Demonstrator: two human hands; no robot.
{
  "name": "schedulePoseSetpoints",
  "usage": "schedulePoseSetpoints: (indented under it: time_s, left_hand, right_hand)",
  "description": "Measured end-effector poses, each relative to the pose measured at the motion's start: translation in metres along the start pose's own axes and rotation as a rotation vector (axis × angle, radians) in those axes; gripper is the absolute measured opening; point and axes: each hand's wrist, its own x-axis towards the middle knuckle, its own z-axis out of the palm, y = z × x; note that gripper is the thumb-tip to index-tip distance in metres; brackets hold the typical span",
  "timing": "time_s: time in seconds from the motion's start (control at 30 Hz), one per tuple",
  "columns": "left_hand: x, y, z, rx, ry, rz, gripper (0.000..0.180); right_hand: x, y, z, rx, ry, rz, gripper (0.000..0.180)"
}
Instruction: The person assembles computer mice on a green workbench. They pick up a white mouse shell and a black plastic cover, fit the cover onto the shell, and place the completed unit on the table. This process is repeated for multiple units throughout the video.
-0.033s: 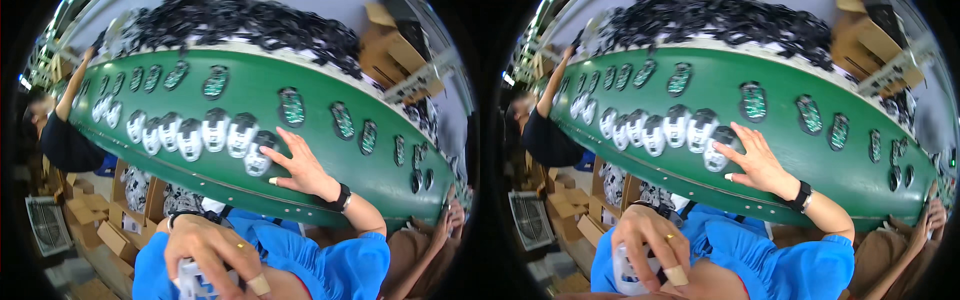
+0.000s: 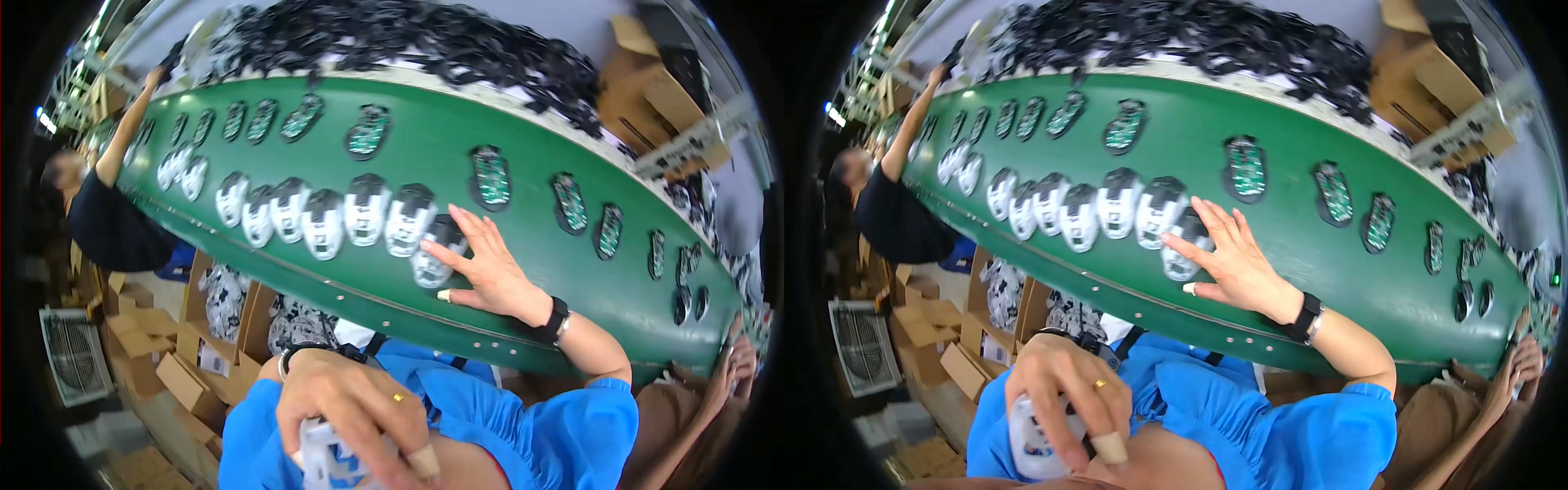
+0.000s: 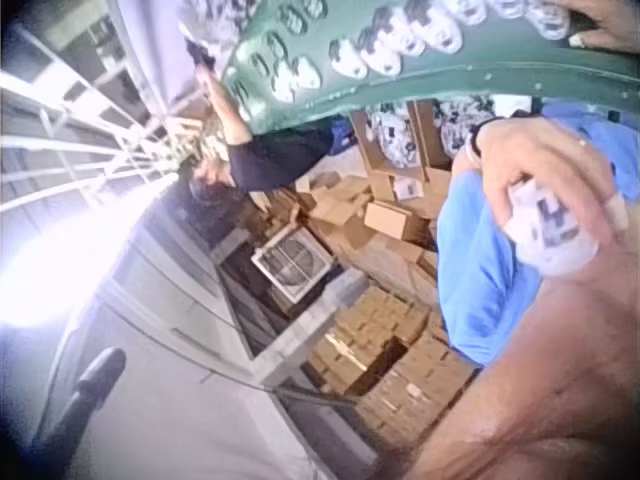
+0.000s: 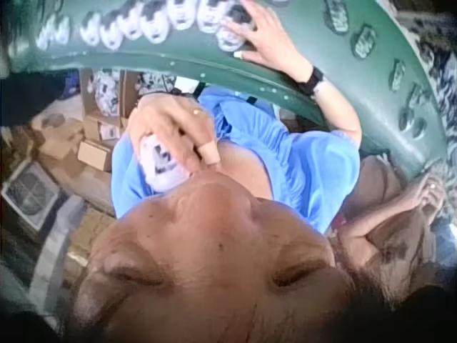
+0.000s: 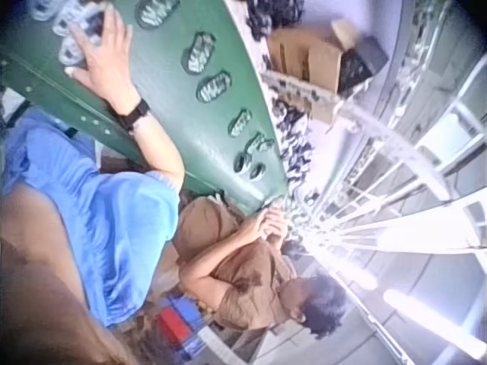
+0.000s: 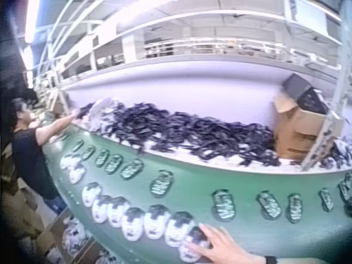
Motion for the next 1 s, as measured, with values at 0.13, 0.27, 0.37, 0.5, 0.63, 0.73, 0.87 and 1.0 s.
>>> schedulePoseSetpoints:
  time_s: [0.13, 0.27, 0.37, 0.5, 0.63, 0.73, 0.87, 1.0]
  left_hand:
    - [-0.080, 0.009, -0.010, 0.601, 0.727, -0.072, 0.055]
    - [-0.153, -0.001, -0.052, 0.986, 1.340, -0.290, 0.076]
    - [-0.180, -0.017, -0.069, 0.547, 1.512, -0.120, 0.069]
    - [-0.178, 0.002, -0.101, 0.534, 1.430, -0.124, 0.060]
    - [-0.209, 0.047, -0.139, 0.525, 1.380, -0.186, 0.060]
    - [-0.205, 0.071, -0.152, 0.579, 1.419, -0.221, 0.055]
    - [-0.184, 0.072, -0.122, 0.742, 1.479, -0.070, 0.056]
    - [-0.125, 0.024, -0.093, 0.368, 1.552, -0.130, 0.058]
  right_hand:
    - [0.045, 0.002, 0.031, -0.126, -0.117, -0.039, 0.090]
    - [0.063, 0.007, 0.039, -0.192, -0.128, -0.054, 0.090]
    - [0.065, 0.008, 0.045, -0.184, -0.111, -0.070, 0.088]
    - [0.080, 0.005, 0.060, -0.161, -0.088, -0.080, 0.089]
    - [0.117, -0.012, 0.078, -0.087, -0.033, -0.099, 0.088]
    - [0.127, -0.014, 0.071, -0.021, 0.044, -0.126, 0.082]
    - [0.119, 0.022, 0.010, 0.056, 0.268, -0.184, 0.058]
    - [0.087, 0.100, -0.070, 0.314, 0.549, 0.514, 0.029]
